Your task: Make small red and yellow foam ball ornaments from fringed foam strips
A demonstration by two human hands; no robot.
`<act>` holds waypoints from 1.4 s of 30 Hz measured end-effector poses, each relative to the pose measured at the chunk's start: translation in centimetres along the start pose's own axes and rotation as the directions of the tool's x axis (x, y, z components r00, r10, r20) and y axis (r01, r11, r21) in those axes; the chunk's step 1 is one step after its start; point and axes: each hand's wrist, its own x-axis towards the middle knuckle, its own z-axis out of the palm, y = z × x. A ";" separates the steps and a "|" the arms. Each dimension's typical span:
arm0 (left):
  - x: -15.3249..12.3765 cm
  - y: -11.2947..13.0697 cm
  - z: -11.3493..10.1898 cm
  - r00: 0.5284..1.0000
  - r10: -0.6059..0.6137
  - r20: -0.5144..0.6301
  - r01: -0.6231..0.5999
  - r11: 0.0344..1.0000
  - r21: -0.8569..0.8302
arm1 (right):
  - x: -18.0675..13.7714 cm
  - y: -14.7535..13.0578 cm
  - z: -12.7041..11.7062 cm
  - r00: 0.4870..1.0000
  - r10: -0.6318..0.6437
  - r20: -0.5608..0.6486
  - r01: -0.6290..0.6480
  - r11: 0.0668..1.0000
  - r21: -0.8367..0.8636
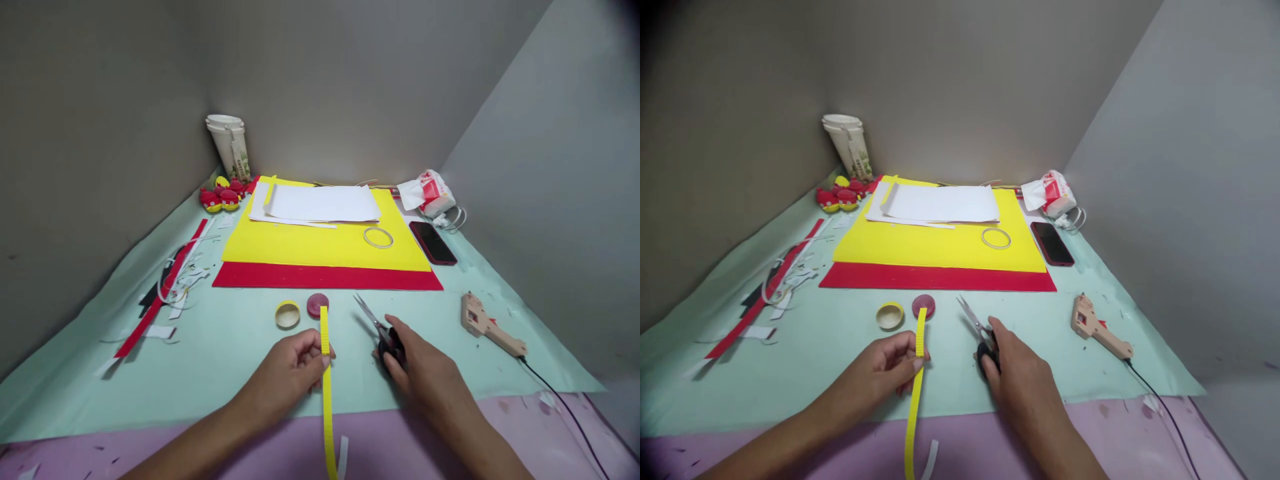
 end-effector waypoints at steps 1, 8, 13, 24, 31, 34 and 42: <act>0.0 -0.1 0.1 1.000 0.004 0.012 -0.004 1.000 0.026 | 0.1 0.0 -0.1 1.000 0.022 -0.011 -0.023 0.997 -0.076; -0.4 -0.1 0.2 0.998 0.055 0.041 -0.062 0.978 0.198 | 1.0 -0.8 -1.8 0.996 -0.031 0.086 0.055 0.954 -0.296; -0.5 0.1 0.2 0.995 0.084 0.054 -0.096 0.951 0.295 | 1.6 -0.8 -3.5 0.965 -0.112 0.239 0.173 0.951 -0.255; -0.2 -0.6 -0.2 0.989 0.087 0.122 -0.132 0.896 0.425 | 3.7 0.3 -5.2 0.892 -0.170 0.419 0.260 0.951 -0.169; -0.3 -0.7 -0.1 0.985 0.120 0.127 -0.168 0.854 0.493 | 4.2 -0.8 -5.8 0.909 -0.163 0.384 0.226 0.966 -0.126; -0.3 -0.7 -0.1 0.984 0.122 0.128 -0.171 0.842 0.511 | 4.9 -2.1 -5.4 0.942 -0.247 0.226 0.260 0.965 -0.029; -0.3 -0.5 0.1 0.987 0.108 0.115 -0.153 0.834 0.530 | 8.1 -6.8 0.3 0.864 -0.498 0.075 0.473 0.854 0.216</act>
